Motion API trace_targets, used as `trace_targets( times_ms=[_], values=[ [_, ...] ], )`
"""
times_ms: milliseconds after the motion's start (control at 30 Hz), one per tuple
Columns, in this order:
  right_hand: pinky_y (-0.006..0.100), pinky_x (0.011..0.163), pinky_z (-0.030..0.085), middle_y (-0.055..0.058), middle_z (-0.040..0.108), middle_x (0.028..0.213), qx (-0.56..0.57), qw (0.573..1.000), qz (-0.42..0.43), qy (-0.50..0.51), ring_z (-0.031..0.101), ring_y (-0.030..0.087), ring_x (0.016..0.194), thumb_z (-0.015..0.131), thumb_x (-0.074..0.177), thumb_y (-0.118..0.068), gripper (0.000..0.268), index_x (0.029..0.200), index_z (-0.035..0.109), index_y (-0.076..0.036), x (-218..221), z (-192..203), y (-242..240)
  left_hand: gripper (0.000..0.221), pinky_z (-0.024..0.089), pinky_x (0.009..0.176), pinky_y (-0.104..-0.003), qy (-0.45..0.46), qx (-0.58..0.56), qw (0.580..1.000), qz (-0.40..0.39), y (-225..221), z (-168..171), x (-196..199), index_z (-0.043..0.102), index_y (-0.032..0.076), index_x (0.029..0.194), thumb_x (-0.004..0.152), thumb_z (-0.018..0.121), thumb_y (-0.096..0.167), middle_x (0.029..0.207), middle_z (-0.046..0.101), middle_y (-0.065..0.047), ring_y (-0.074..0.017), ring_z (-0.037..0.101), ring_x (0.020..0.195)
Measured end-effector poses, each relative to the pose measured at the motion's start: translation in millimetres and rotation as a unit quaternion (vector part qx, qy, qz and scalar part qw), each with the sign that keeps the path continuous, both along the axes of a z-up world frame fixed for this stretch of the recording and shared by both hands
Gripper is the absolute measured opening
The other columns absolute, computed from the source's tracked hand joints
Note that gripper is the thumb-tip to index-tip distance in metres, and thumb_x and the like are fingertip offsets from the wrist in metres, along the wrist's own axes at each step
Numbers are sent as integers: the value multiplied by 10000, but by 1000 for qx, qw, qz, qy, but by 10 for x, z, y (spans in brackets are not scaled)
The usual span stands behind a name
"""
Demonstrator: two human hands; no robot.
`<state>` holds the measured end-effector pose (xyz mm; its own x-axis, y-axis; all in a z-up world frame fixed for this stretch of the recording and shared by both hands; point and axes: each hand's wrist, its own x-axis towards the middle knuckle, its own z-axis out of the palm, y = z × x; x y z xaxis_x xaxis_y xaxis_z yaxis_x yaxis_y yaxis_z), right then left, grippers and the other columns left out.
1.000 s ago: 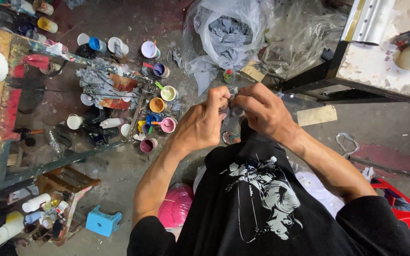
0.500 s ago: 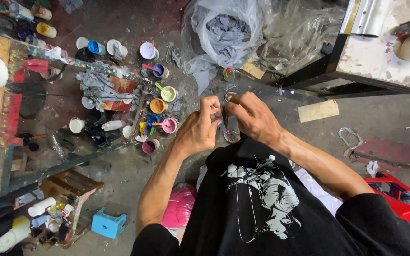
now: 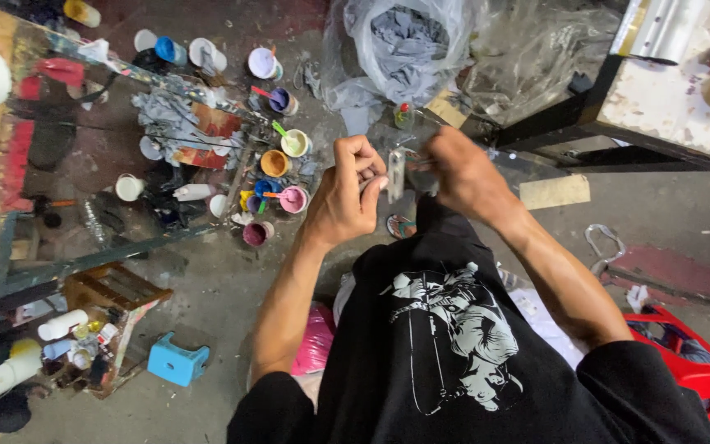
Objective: The person performs screen printing on t-shirts and then uses a wrench to adjust or repair a component of the printing equipment.
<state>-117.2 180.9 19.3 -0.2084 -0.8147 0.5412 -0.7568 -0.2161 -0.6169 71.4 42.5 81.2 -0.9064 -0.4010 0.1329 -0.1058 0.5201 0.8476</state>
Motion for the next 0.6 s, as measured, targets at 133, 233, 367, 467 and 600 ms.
trace_targets(
  times_ms=[133,233,367,467,600],
  values=[
    [364,617,451,124,619,829,-17,990,-50,-130,596,315,679,719,986,17,66,966,669,-21,-234,-77,177,336,580,664,-464,22,28,999,19,-22,68,9,343,58,1162,946,588,-21,913,700,-155,-361,711,747],
    [386,695,524,99,701,965,-35,995,-45,-82,661,331,801,710,944,53,162,1011,738,-92,46,315,84,324,574,631,-464,17,28,999,4,12,-14,-48,346,42,1158,947,584,-20,906,699,-163,-387,707,739],
    [380,690,549,93,699,980,-43,998,-33,30,655,296,787,573,1042,-207,204,1040,735,-84,196,-115,-3,339,580,659,-463,-8,22,1000,3,101,-84,-39,354,53,1164,939,598,-16,907,698,-150,-370,705,766],
    [392,661,549,109,664,938,-5,995,-39,92,644,313,746,574,1018,-28,179,1065,739,-78,355,-182,31,336,588,692,-457,-26,71,997,0,163,-313,82,354,59,1160,940,597,-17,895,701,-145,-368,700,769],
    [399,640,484,105,472,823,102,987,24,118,538,319,708,484,1029,-62,113,933,546,-58,496,-440,50,350,587,724,-490,-62,133,989,13,309,-694,259,363,39,1148,914,605,-56,868,685,-201,-403,696,792]
  ],
)
